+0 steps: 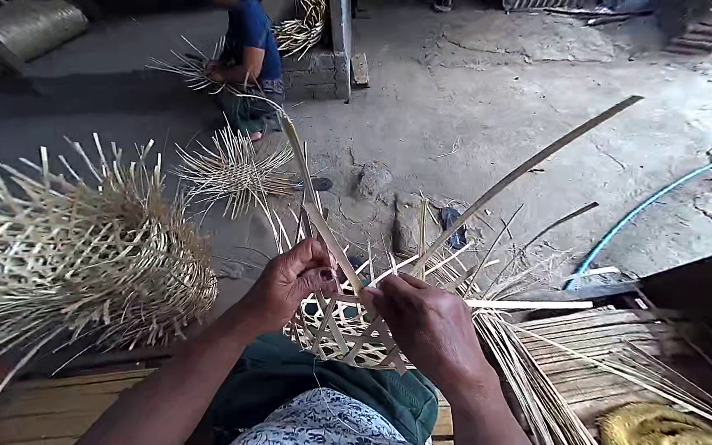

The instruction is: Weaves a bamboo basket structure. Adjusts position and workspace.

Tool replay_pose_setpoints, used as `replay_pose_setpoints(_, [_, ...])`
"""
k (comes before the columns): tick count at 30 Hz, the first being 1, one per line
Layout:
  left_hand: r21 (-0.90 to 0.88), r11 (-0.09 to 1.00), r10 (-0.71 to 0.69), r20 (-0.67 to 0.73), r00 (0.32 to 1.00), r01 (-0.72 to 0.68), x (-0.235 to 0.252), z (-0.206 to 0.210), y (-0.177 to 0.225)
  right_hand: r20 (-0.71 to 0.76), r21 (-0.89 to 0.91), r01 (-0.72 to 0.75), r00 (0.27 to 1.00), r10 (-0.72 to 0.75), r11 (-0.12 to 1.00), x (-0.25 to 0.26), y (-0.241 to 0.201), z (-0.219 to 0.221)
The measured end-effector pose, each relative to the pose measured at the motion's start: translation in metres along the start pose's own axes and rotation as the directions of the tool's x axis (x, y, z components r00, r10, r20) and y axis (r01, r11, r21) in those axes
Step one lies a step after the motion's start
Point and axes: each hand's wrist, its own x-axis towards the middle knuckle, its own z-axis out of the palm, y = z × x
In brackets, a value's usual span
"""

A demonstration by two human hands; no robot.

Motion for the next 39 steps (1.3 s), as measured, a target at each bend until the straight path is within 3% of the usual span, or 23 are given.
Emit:
replay_pose_setpoints(3, [0.003,0.997,0.074,0.036,0.997,-0.074,-0.009,-0.005,-0.010,0.033,0.012,-0.037,0.999,0.037,0.999,0.002,0.003,0.000])
replay_pose_setpoints(6, [0.315,0.929,0.230,-0.079,0.970,-0.195,-0.011,-0.001,-0.005,0.060,-0.010,-0.053,0.997,0.054,0.999,0.005,0.002,0.001])
replay_pose_setpoints(7, [0.450,0.861,0.312,-0.098,0.945,-0.237,-0.011,0.001,0.000,0.062,0.001,-0.058,0.996,0.058,0.998,0.005,0.001,0.002])
replay_pose_setpoints(9, [0.664,0.667,0.429,0.028,0.903,-0.338,-0.005,0.009,0.010,0.029,0.062,-0.039,0.999,0.037,0.997,0.008,0.001,0.005])
replay_pose_setpoints(12, [0.844,0.362,0.372,0.260,0.891,-0.397,0.013,0.018,0.005,-0.032,0.211,-0.037,0.998,0.044,0.977,0.005,0.003,0.006])
replay_pose_setpoints(14, [0.875,0.296,0.312,0.290,0.905,-0.383,0.027,0.007,0.000,-0.110,0.225,-0.085,0.988,0.112,0.971,0.002,0.008,0.009])
replay_pose_setpoints(18, [0.845,0.340,0.271,0.332,0.904,-0.412,0.045,-0.012,0.004,-0.120,0.215,-0.188,0.969,0.217,0.958,-0.001,0.018,0.017])
replay_pose_setpoints(23, [0.833,0.394,0.208,0.332,0.920,-0.389,0.050,-0.018,0.003,-0.124,0.297,-0.203,0.961,0.249,0.933,0.005,0.019,0.029])
replay_pose_setpoints(27, [0.786,0.497,0.322,0.226,0.919,-0.367,0.044,-0.012,0.003,-0.157,0.334,-0.199,0.952,0.263,0.921,0.011,0.012,0.028])
replay_pose_setpoints(32, [0.806,0.505,0.391,0.104,0.915,-0.307,0.029,0.008,0.001,-0.171,0.317,-0.216,0.945,0.280,0.923,0.016,0.008,0.031])
replay_pose_setpoints(34, [0.802,0.525,0.387,0.072,0.919,-0.284,0.023,0.011,-0.001,-0.137,0.233,-0.236,0.953,0.272,0.943,0.015,0.003,0.028])
replay_pose_setpoints(37, [0.782,0.574,0.362,0.025,0.932,-0.243,0.015,0.012,0.001,-0.097,-0.043,-0.224,0.971,0.219,0.974,0.011,-0.015,0.018])
replay_pose_setpoints(39, [0.745,0.627,0.333,0.008,0.943,-0.228,0.011,0.010,0.004,-0.128,-0.080,-0.199,0.974,0.188,0.977,0.012,-0.023,0.017])
